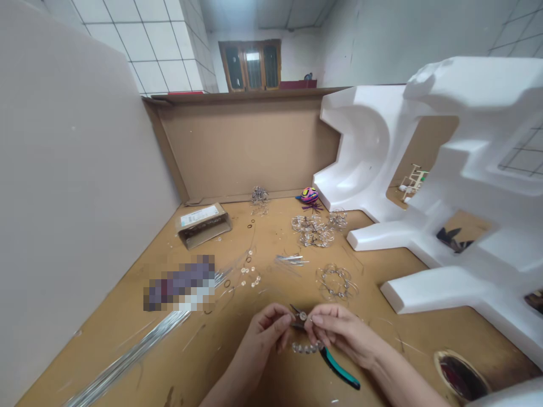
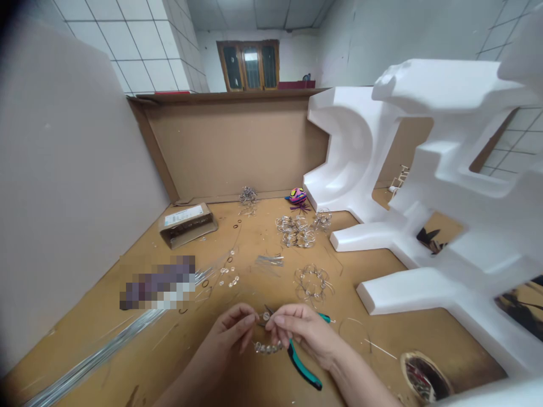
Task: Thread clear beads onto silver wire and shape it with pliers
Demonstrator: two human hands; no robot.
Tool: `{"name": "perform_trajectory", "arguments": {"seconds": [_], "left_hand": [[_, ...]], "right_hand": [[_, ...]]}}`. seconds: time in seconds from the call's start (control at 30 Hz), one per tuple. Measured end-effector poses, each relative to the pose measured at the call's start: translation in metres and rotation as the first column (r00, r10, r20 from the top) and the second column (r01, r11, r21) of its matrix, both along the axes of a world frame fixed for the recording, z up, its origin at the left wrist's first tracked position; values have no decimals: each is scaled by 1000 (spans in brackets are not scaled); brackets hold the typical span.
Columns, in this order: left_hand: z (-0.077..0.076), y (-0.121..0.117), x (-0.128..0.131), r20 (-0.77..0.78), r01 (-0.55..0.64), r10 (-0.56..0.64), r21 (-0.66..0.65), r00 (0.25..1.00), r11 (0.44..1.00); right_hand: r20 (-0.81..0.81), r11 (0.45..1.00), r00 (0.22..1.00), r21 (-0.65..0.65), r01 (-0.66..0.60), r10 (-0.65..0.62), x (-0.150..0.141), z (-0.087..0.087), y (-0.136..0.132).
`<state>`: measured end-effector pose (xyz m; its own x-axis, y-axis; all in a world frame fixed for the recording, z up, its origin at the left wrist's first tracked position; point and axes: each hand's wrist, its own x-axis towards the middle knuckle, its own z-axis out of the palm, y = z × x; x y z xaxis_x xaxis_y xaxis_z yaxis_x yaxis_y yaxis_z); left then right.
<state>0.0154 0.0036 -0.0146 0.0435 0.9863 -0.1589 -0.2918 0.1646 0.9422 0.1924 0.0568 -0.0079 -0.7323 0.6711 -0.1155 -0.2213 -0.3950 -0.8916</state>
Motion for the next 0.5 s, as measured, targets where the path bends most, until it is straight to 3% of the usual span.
{"name": "perform_trajectory", "arguments": {"seconds": [0.1, 0.23, 0.5], "left_hand": [[0, 0, -1, -1, 53, -53, 13, 999, 998], [2, -1, -1, 74, 75, -76, 25, 994, 997], [5, -2, 5, 426, 130, -127, 24, 896, 991]], "right_hand": [[-72, 996, 997, -84, -19, 13, 1, -1, -1], [-42, 995, 999, -101, 5, -10, 1, -1, -1], [-37, 996, 999, -78, 37, -40, 3, 0, 1]]}}
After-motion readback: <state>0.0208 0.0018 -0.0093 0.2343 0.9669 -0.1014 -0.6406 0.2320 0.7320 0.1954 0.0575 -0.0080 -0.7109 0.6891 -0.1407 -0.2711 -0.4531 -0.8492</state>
